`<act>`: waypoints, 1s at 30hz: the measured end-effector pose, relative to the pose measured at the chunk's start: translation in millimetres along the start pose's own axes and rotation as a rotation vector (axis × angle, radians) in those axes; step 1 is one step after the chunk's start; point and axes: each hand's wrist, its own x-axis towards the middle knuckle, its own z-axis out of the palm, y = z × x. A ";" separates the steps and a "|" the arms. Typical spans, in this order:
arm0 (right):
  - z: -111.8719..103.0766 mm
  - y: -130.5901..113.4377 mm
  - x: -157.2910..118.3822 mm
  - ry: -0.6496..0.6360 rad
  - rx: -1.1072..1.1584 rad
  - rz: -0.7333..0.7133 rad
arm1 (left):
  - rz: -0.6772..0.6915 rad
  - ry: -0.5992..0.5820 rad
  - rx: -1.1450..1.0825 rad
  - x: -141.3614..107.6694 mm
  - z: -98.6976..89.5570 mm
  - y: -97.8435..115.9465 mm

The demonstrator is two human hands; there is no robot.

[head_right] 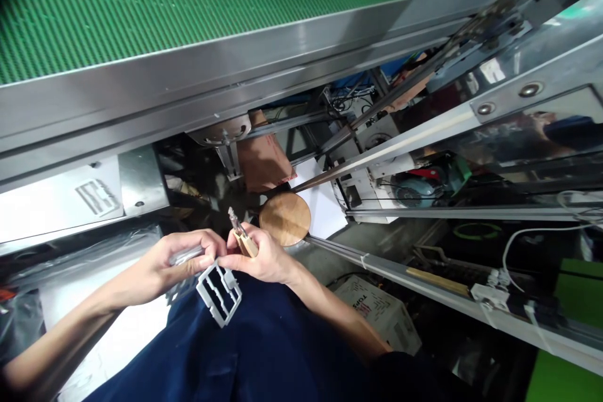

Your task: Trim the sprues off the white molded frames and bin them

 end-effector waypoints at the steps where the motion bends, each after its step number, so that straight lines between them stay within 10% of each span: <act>1: -2.6 -2.5 -3.2 -0.012 -0.040 0.017 | -0.010 -0.012 0.014 -1.0 -0.5 -0.2; 11: -53.4 -72.1 -27.3 -0.270 -1.098 0.054 | -0.091 -0.147 0.192 2.8 -8.4 8.6; 30: -46.2 -115.1 2.3 -0.629 -1.447 0.012 | -0.105 -0.192 0.302 6.0 -1.5 24.0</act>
